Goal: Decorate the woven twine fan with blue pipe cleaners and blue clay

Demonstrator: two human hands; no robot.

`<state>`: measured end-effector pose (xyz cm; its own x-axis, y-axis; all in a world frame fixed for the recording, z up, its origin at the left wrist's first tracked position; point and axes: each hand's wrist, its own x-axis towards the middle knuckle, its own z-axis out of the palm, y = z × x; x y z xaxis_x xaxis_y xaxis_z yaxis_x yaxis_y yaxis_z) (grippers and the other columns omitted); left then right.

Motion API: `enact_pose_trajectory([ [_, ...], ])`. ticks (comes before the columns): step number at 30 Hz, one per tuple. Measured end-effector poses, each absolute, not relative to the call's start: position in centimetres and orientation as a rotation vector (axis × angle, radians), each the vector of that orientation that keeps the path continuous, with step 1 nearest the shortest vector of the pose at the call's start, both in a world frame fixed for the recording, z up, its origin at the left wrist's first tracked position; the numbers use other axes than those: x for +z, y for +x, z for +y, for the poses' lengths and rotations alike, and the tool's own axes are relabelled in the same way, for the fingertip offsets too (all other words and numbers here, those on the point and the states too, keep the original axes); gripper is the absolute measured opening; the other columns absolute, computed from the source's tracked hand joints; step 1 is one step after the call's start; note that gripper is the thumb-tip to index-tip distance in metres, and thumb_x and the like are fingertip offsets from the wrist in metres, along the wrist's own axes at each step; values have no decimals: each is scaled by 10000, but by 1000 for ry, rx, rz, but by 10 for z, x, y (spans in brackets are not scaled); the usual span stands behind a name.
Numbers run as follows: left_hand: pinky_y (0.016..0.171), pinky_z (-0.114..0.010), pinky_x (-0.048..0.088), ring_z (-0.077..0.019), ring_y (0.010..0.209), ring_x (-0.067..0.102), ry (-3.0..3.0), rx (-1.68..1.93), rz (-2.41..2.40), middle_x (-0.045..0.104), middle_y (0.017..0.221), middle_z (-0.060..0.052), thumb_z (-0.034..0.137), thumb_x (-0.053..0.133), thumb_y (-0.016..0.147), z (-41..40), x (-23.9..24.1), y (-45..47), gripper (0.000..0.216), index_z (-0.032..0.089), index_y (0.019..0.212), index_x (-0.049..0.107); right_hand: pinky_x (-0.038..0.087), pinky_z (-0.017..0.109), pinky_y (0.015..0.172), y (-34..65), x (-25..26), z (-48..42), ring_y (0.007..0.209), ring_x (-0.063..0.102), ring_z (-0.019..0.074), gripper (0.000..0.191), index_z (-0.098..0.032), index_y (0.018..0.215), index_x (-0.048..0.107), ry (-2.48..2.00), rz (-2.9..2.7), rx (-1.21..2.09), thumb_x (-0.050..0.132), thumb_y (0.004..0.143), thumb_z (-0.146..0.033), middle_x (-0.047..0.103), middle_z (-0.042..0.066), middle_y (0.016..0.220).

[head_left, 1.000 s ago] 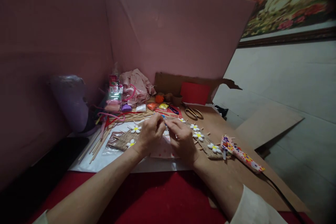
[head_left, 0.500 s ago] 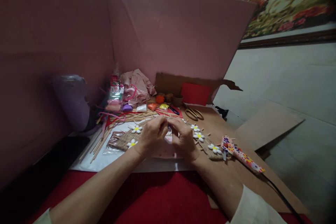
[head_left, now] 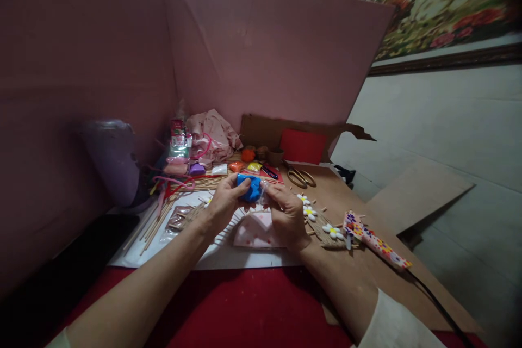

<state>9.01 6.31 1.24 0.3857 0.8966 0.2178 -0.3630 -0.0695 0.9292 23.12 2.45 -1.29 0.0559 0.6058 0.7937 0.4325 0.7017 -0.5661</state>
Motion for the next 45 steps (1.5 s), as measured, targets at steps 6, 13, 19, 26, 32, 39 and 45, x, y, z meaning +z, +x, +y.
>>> enact_pose_trajectory([
  [6,372,-181,337,-72,405,496,1273,1179,569,544,553,38,344,689,703,67,9,88,264,152,744,511,437,230,538,225,-15,26,575,473,108,388,-230,959,707,-851,-1536,382,428,762,-44,479,-10,650],
  [13,362,-180,324,-67,407,472,1324,1201,614,516,543,48,372,696,688,67,7,87,286,160,726,509,459,216,483,226,-19,34,559,504,91,387,-225,952,699,-795,-1390,726,479,675,-69,598,8,785],
  [19,338,-168,321,-54,401,424,1323,1243,611,479,531,64,393,711,663,65,9,90,323,167,694,482,450,207,460,227,-17,34,492,492,77,291,-212,842,686,-790,-1375,829,504,646,-97,559,-37,640],
  [26,307,-168,297,-55,356,415,1297,1257,651,480,504,70,426,723,641,67,7,93,363,173,691,467,444,214,489,229,-14,32,512,494,87,259,-196,805,696,-808,-1386,795,511,655,-94,559,-28,626],
  [32,441,-195,424,-82,505,546,1259,1107,515,582,652,20,278,770,602,68,11,87,333,143,793,532,455,229,509,232,-16,34,572,510,106,255,-194,902,709,-865,-1339,667,533,724,-145,627,19,761],
  [39,501,-240,464,-119,558,590,1228,1123,607,621,736,-35,181,774,548,67,19,82,377,121,847,552,478,274,634,241,-12,38,805,543,169,215,-219,946,699,-888,-1580,523,625,747,-188,591,58,915],
  [45,399,-195,390,-82,448,515,1297,1200,636,574,601,18,155,726,531,67,16,86,312,137,764,520,429,275,653,239,-5,33,724,501,152,157,-196,887,686,-951,-1675,365,638,743,-156,535,23,785],
])
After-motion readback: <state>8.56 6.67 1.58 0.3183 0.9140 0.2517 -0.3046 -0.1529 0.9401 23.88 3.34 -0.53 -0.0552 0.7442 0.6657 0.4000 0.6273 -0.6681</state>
